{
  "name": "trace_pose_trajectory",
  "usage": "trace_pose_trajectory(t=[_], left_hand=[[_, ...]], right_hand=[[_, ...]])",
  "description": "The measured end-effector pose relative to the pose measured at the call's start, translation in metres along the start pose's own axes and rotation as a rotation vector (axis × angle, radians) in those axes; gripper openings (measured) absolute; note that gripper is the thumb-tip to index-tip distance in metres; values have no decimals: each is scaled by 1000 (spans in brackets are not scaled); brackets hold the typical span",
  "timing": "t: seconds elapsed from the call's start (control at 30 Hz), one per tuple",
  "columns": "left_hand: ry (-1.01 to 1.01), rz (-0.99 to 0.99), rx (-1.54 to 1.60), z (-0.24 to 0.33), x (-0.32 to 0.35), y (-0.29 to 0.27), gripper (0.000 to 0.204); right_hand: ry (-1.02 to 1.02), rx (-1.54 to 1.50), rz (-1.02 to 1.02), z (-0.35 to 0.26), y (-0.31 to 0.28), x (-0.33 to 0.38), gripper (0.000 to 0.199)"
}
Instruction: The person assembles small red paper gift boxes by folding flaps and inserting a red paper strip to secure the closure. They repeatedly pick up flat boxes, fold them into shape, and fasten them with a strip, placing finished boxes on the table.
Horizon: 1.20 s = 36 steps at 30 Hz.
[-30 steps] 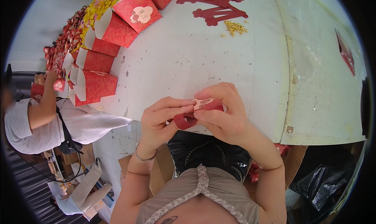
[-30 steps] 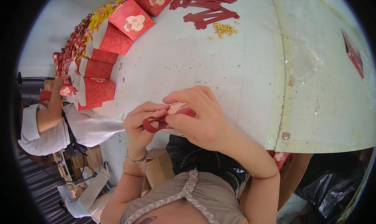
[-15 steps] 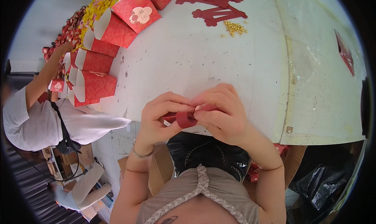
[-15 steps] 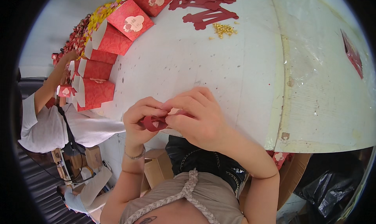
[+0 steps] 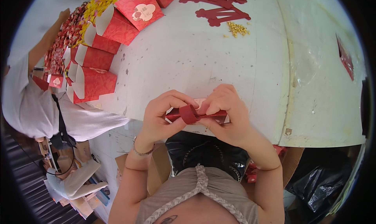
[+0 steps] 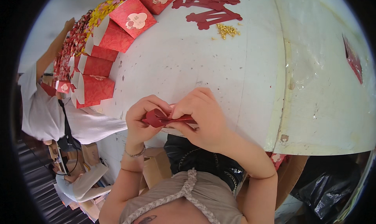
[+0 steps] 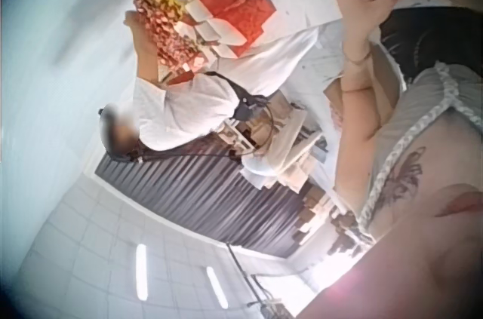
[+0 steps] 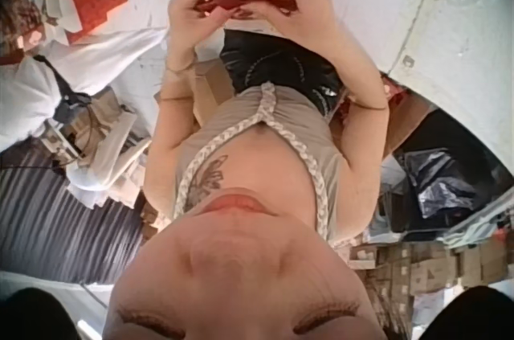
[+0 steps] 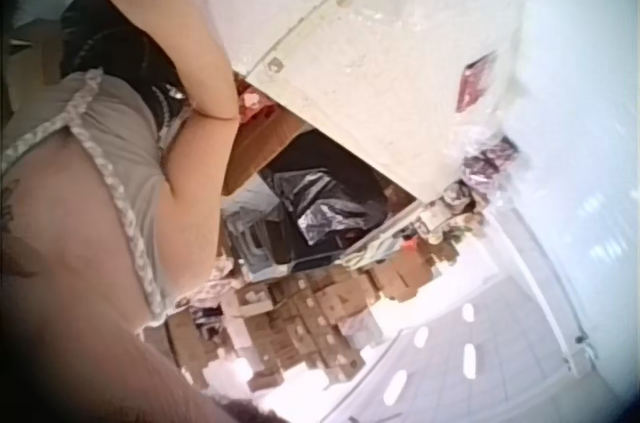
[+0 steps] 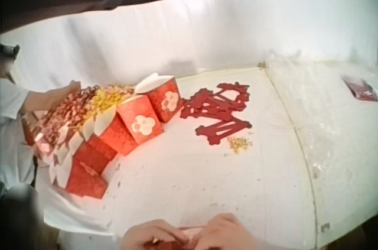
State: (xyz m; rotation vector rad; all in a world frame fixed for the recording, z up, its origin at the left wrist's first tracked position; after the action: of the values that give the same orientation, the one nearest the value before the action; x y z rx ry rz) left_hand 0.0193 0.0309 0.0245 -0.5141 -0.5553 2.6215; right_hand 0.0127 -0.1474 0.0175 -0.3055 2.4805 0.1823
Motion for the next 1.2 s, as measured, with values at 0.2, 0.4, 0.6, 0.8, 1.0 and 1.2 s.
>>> trace_pose_trajectory(t=[0.2, 0.4, 0.6, 0.8, 1.0, 1.2], left_hand=[[-123, 243, 301, 8, 10, 9, 28], [100, 203, -211, 9, 23, 9, 50], [54, 343, -85, 9, 23, 15, 49], [-73, 367, -6, 10, 32, 21, 44], [60, 421, -243, 17, 42, 18, 40], [-220, 1004, -1615, -11, 57, -149, 72]], right_hand=[[-45, 48, -22, -2, 2, 3, 34], [417, -260, 122, -18, 16, -2, 30], [-106, 322, -5, -16, 18, 2, 32], [84, 391, -59, -34, 22, 1, 33], [404, 275, -41, -37, 29, 3, 16], [647, 545, -568, -106, -53, 10, 16]])
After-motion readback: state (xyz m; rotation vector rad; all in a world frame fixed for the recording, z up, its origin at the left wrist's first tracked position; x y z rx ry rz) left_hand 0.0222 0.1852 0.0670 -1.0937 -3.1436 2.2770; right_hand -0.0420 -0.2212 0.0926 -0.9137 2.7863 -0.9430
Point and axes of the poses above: each hand's wrist, its own x-axis away from the middle knuckle, its own y-axis out of the palm, z = x × y, the point moved 3 cm from there along -x, towards the middle knuckle, and after that the axes turned 12 degrees about -x, right-handed, at the moved point
